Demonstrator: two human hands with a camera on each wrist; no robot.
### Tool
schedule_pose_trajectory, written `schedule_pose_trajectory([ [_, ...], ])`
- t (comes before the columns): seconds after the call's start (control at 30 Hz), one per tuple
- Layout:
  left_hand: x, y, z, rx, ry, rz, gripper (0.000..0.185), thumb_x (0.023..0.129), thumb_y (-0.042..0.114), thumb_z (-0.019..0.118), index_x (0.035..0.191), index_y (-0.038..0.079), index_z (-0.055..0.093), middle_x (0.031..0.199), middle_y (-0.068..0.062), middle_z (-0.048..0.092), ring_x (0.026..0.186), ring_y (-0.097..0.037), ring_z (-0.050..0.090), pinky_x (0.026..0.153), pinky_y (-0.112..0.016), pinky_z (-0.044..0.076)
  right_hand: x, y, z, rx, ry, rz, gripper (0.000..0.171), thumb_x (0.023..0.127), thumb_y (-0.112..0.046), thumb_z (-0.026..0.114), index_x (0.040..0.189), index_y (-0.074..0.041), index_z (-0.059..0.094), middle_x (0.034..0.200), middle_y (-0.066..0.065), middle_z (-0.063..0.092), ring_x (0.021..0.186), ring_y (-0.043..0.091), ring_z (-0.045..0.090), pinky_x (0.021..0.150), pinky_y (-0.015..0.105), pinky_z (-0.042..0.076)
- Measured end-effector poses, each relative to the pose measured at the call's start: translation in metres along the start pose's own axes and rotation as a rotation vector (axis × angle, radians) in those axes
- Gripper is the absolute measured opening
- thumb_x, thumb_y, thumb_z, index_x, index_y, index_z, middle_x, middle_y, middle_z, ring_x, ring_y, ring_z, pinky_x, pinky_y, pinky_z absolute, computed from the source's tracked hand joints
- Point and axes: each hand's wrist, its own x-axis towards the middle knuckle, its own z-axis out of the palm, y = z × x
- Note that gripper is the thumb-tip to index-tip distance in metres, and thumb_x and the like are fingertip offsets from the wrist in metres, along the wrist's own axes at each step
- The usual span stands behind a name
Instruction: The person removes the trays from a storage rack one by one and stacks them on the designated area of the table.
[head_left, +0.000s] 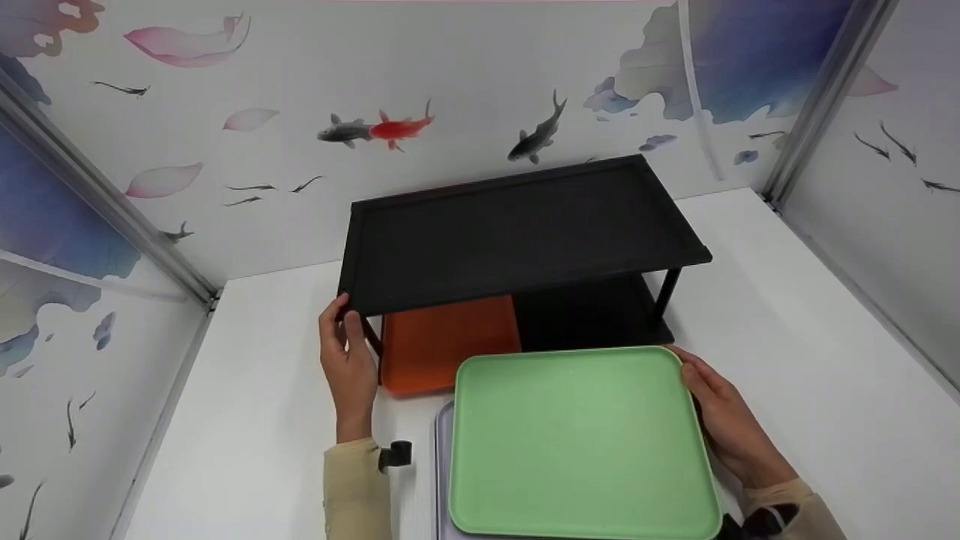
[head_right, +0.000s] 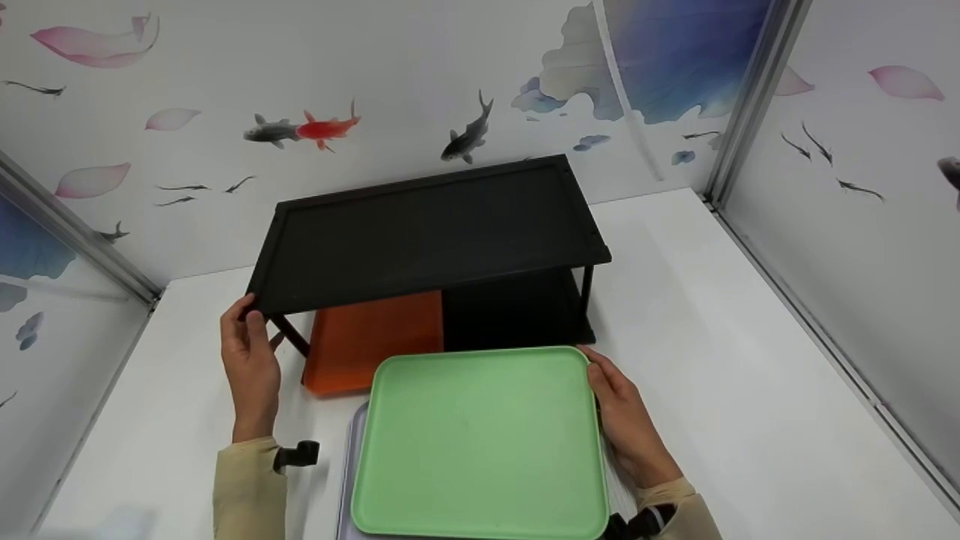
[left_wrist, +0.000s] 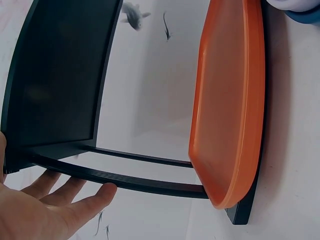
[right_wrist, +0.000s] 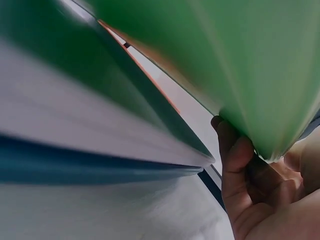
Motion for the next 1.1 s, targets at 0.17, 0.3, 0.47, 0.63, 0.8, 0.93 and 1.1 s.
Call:
schedule_pose_trajectory([
  [0.17,-0.0009,0.0065,-0.0002,0.001,-0.002,0.008,0.036,0.11,0.01,0.046,0.144,-0.002,0.047,0.148,-0.02,0.05,0.141,-0.03,0.046,0.124,-0.045,0.03,-0.0011,-0.0015,-0.0008,-0.026,-0.015,0.004,0.066,0.107,-0.052,0.041,0.162,-0.017,0.032,0.145,-0.013,0.048,0.122,-0.001,0.052,0.096,0.02,0.049],
  [0.3,-0.0012,0.0066,-0.0003,0.005,0.004,0.013,0.036,0.11,0.009,0.046,0.143,-0.003,0.048,0.147,-0.021,0.05,0.14,-0.03,0.046,0.124,-0.045,0.029,-0.0021,-0.0038,-0.002,-0.039,-0.017,0.027,0.064,0.107,-0.05,0.044,0.16,-0.016,0.033,0.134,-0.009,0.058,0.112,0.007,0.061,0.09,0.028,0.054],
  [0.47,-0.0009,0.0049,-0.0005,0.005,0.003,0.008,0.036,0.11,0.01,0.046,0.144,-0.002,0.048,0.149,-0.02,0.05,0.141,-0.03,0.046,0.124,-0.045,0.03,-0.0025,-0.0069,-0.0039,-0.026,-0.024,0.029,0.056,0.107,-0.037,0.055,0.15,-0.005,0.038,0.121,-0.004,0.065,0.102,0.011,0.066,0.087,0.031,0.057],
  [0.63,-0.0008,0.0035,-0.0009,0.0,0.0,0.003,0.036,0.11,0.01,0.046,0.144,-0.002,0.047,0.15,-0.02,0.049,0.141,-0.03,0.047,0.123,-0.045,0.031,-0.0045,-0.0084,-0.007,-0.066,-0.054,-0.012,0.06,0.103,-0.027,0.065,0.152,-0.003,0.038,0.131,0.005,0.061,0.106,0.012,0.067,0.089,0.029,0.057],
  [0.8,-0.0016,0.0051,-0.0015,-0.003,-0.004,0.0,0.036,0.11,0.01,0.046,0.145,-0.001,0.047,0.15,-0.019,0.049,0.14,-0.029,0.047,0.122,-0.046,0.033,-0.0059,-0.0083,-0.0095,-0.114,-0.06,-0.047,0.063,0.101,-0.024,0.067,0.154,-0.002,0.041,0.138,0.017,0.058,0.107,0.013,0.068,0.089,0.03,0.058],
  [0.93,-0.0021,0.0074,-0.0014,-0.006,-0.007,-0.003,0.036,0.11,0.01,0.046,0.144,-0.002,0.047,0.15,-0.019,0.049,0.139,-0.028,0.047,0.122,-0.046,0.033,-0.0051,-0.0074,-0.0099,-0.133,-0.063,-0.043,0.065,0.1,-0.025,0.068,0.154,-0.002,0.041,0.142,0.021,0.056,0.107,0.012,0.068,0.088,0.031,0.058],
  [1.1,-0.0003,-0.002,0.0004,0.0,-0.003,0.002,0.037,0.11,0.012,0.045,0.145,-0.001,0.046,0.15,-0.018,0.049,0.14,-0.029,0.046,0.123,-0.046,0.032,-0.0041,-0.0051,-0.0099,-0.14,-0.069,-0.03,0.066,0.1,-0.026,0.069,0.155,-0.003,0.041,0.144,0.023,0.055,0.108,0.011,0.069,0.088,0.031,0.059],
])
